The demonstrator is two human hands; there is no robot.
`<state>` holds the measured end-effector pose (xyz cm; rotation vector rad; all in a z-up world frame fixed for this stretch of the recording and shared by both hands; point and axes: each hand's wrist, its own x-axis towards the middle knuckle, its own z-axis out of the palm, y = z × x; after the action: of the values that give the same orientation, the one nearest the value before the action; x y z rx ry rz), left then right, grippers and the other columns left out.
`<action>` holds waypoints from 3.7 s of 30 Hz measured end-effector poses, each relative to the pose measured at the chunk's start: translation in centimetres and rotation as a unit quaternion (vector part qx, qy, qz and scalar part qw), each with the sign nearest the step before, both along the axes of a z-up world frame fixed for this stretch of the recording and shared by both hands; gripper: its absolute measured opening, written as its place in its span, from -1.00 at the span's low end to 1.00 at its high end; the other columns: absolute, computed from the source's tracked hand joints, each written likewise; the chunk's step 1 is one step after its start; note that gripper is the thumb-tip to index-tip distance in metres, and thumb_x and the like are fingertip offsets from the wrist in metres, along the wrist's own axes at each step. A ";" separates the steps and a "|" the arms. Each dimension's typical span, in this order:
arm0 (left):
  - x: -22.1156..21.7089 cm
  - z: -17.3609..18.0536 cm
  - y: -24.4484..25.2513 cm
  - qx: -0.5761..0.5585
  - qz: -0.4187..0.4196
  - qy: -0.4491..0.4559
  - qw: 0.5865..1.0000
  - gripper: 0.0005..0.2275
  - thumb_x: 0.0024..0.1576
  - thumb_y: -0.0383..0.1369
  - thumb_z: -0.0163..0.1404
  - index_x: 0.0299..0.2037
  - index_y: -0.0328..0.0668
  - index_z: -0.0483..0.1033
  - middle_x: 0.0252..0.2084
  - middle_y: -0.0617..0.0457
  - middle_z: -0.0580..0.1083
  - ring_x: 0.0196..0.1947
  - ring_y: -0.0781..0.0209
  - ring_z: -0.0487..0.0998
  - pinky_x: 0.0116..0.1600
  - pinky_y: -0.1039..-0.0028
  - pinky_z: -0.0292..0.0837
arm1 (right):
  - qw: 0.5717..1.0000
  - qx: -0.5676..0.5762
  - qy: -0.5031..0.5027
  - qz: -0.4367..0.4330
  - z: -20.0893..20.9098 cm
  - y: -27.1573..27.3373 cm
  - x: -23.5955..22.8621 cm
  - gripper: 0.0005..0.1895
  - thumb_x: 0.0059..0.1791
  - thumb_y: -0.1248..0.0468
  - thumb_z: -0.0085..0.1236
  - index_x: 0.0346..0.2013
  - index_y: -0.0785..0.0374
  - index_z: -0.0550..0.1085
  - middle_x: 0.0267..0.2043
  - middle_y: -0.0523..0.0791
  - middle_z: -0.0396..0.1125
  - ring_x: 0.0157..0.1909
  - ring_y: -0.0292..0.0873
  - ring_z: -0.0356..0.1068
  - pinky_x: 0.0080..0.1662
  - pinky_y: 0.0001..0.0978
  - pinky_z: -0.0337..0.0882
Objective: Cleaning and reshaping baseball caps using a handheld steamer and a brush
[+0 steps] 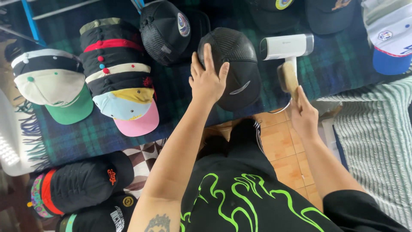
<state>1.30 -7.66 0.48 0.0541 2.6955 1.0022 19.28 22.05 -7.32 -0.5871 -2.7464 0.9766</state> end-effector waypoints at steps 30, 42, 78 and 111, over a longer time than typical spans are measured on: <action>-2.3 0.5 1.3 -0.090 -0.079 0.112 0.986 -0.50 0.29 0.15 -0.34 0.46 0.54 0.05 0.55 -0.09 -0.15 0.43 -0.49 -0.01 0.24 -0.18 0.33 | 0.971 -0.084 -0.137 0.180 -6.3 -10.3 10.4 -0.54 0.06 0.12 0.04 0.28 -0.17 0.43 0.38 -0.35 0.29 -0.22 -0.27 0.58 -0.17 -0.39 0.48; -2.2 0.6 1.3 -0.082 -0.077 0.116 0.987 -0.51 0.29 0.16 -0.34 0.45 0.54 0.07 0.55 -0.05 -0.14 0.45 -0.45 0.00 0.17 -0.27 0.34 | 0.948 -0.313 0.032 -0.056 -2.2 -10.8 -1.6 -0.52 0.14 0.28 -0.04 0.39 0.16 0.32 0.40 -0.25 0.26 0.00 -0.49 0.28 -0.06 -0.60 0.33; -2.7 1.2 0.9 -0.124 -0.108 0.082 0.983 -0.51 0.34 0.15 -0.37 0.49 0.55 0.01 0.53 -0.07 -0.15 0.46 -0.44 -0.01 0.18 -0.24 0.46 | 0.924 0.197 0.149 0.291 -3.7 -13.6 1.2 -0.57 -0.02 0.18 0.01 0.12 -0.34 0.50 -0.55 -0.25 0.18 -0.64 -0.15 0.30 -0.50 -0.36 0.42; 8.3 -10.6 -2.5 0.403 0.199 -0.256 0.856 -0.69 0.20 -0.24 0.16 0.10 -0.12 0.52 -0.04 0.01 0.59 0.07 0.19 0.57 0.14 0.26 0.53 | 0.889 0.289 0.234 0.266 10.4 -8.8 -9.2 -0.72 0.06 0.23 0.17 0.04 -0.12 0.65 -0.04 -0.25 0.57 -0.24 -0.19 0.55 -0.23 -0.39 0.49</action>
<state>9.60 -10.18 -10.11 -0.5492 1.6817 1.8852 10.11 13.25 3.12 0.4620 -2.5623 0.2524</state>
